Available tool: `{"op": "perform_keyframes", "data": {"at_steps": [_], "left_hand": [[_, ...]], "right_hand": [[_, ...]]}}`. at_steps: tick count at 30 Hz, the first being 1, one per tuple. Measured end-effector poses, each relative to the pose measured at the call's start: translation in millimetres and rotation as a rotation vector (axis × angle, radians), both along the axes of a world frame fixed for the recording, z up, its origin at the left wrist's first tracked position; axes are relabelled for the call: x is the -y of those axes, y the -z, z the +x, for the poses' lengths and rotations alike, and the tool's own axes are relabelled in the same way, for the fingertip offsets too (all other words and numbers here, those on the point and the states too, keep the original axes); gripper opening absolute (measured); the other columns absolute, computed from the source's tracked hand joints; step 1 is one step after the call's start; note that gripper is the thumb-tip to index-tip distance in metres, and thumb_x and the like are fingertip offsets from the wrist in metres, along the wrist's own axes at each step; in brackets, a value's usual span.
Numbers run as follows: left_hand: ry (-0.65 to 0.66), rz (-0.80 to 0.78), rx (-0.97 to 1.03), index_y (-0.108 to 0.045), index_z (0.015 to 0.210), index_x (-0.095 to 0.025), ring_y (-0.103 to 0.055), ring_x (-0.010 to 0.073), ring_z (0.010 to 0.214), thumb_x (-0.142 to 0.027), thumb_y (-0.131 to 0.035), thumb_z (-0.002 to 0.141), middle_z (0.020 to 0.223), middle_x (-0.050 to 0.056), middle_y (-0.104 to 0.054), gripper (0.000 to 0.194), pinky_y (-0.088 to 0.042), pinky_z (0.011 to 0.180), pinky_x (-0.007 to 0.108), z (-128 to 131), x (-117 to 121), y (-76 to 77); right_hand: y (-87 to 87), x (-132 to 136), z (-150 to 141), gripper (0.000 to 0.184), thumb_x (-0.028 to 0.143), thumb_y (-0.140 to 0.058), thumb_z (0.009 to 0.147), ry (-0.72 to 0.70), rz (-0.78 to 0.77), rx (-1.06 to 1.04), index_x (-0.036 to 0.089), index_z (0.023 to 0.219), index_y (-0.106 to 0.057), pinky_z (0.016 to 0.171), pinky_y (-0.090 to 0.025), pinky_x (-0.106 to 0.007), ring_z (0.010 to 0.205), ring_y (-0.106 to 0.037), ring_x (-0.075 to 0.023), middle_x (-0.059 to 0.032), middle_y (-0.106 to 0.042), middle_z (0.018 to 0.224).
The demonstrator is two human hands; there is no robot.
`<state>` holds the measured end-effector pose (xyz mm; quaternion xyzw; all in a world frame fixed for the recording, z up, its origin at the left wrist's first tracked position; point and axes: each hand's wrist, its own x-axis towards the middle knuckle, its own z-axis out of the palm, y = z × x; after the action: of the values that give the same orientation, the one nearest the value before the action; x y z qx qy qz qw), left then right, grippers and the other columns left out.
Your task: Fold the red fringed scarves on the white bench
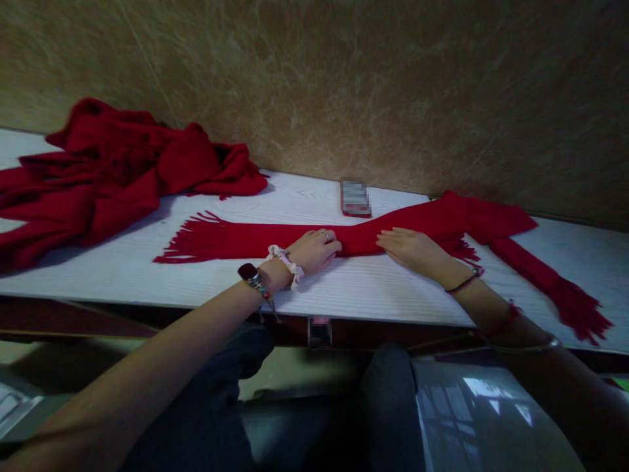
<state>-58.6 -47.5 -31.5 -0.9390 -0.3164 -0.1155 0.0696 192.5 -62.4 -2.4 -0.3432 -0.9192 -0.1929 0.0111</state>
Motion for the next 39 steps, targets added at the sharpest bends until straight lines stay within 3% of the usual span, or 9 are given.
{"op": "perform_keyframes", "data": {"at_steps": [10, 14, 19, 22, 25, 28, 30, 34, 39], "left_hand": [[0.027, -0.005, 0.083, -0.059, 0.088, -0.017, -0.053, 0.0173, 0.095, -0.018, -0.044, 0.085, 0.096, 0.006, -0.059, 0.016, -0.038, 0.089, 0.033, -3, 2, -0.2], [0.03, -0.148, 0.051, -0.058, 0.093, -0.016, -0.048, 0.0217, 0.11, -0.018, -0.046, 0.083, 0.113, 0.01, -0.055, 0.016, -0.034, 0.096, 0.041, -7, 3, 1.4], [-0.024, -0.313, -0.002, -0.054, 0.103, -0.02, -0.022, 0.0323, 0.132, -0.03, -0.045, 0.086, 0.141, 0.008, -0.035, 0.022, -0.02, 0.099, 0.06, -13, 6, -1.2], [-0.046, -0.338, -0.006, -0.055, 0.104, -0.021, -0.022, 0.0285, 0.133, -0.027, -0.035, 0.089, 0.142, 0.006, -0.034, 0.025, -0.02, 0.102, 0.057, -12, 6, -5.0], [-0.178, -0.278, 0.047, -0.052, 0.112, -0.019, -0.026, 0.0231, 0.132, -0.019, -0.03, 0.088, 0.141, 0.006, -0.035, 0.033, -0.024, 0.104, 0.05, -12, 5, -5.6], [-0.383, -0.221, 0.006, -0.041, 0.129, -0.016, -0.026, 0.0261, 0.132, -0.028, -0.032, 0.089, 0.144, 0.008, -0.03, 0.042, -0.024, 0.104, 0.05, -13, 5, -1.9], [-0.439, -0.21, -0.067, -0.034, 0.136, -0.017, -0.024, 0.0271, 0.133, -0.035, -0.03, 0.091, 0.145, 0.006, -0.027, 0.049, -0.023, 0.105, 0.05, -14, 5, 0.6], [-0.444, -0.197, -0.125, -0.026, 0.14, -0.017, -0.022, 0.0254, 0.133, -0.04, -0.026, 0.091, 0.146, 0.004, -0.024, 0.054, -0.022, 0.106, 0.046, -13, 6, 1.7], [-0.44, -0.211, -0.121, -0.022, 0.141, -0.014, -0.021, 0.0257, 0.134, -0.047, -0.028, 0.089, 0.147, 0.005, -0.022, 0.062, -0.02, 0.107, 0.047, -13, 6, 2.5]], "right_hand": [[6.6, 0, 1, 0.03, 0.013, -0.039, 0.088, 0.059, 0.033, -0.091, 0.009, 0.106, -0.062, 0.097, -0.042, -0.036, 0.104, -0.059, -0.0185, -0.0137, -0.063, 0.112], [12.2, 1, 4, 0.028, 0.009, -0.041, 0.086, -0.002, 0.032, 0.017, 0.008, 0.104, -0.062, 0.099, -0.039, -0.039, 0.11, -0.055, -0.021, -0.0146, -0.062, 0.115], [10.6, 8, -3, 0.025, 0.015, -0.043, 0.086, -0.012, 0.018, -0.001, 0.011, 0.099, -0.064, 0.1, -0.035, -0.043, 0.116, -0.05, -0.0235, -0.0144, -0.06, 0.118], [2.9, 11, -24, 0.034, 0.023, -0.037, 0.09, 0.062, 0.06, -0.088, 0.009, 0.113, -0.058, 0.102, -0.032, -0.043, 0.12, -0.045, -0.024, -0.0139, -0.057, 0.123], [0.7, 10, -53, 0.041, 0.027, -0.033, 0.092, 0.174, 0.078, -0.137, 0.006, 0.124, -0.049, 0.103, -0.029, -0.045, 0.124, -0.04, -0.0269, -0.0154, -0.049, 0.13], [6.6, 7, -77, 0.047, 0.031, -0.034, 0.091, 0.277, 0.037, -0.138, 0.003, 0.129, -0.043, 0.102, -0.027, -0.049, 0.126, -0.036, -0.0301, -0.0173, -0.043, 0.136], [11.5, 5, -83, 0.048, 0.033, -0.033, 0.092, 0.324, -0.007, -0.114, 0.006, 0.131, -0.042, 0.102, -0.026, -0.051, 0.126, -0.035, -0.0304, -0.0161, -0.042, 0.137], [13.4, 3, -65, 0.046, 0.033, -0.031, 0.092, 0.424, -0.044, -0.024, 0.011, 0.131, -0.042, 0.102, -0.024, -0.053, 0.126, -0.036, -0.0291, -0.0138, -0.044, 0.136], [1.0, 6, -15, 0.045, 0.026, -0.031, 0.09, 0.507, 0.034, 0.054, 0.012, 0.131, -0.042, 0.1, -0.027, -0.056, 0.128, -0.031, -0.0312, -0.0118, -0.038, 0.14]]}}
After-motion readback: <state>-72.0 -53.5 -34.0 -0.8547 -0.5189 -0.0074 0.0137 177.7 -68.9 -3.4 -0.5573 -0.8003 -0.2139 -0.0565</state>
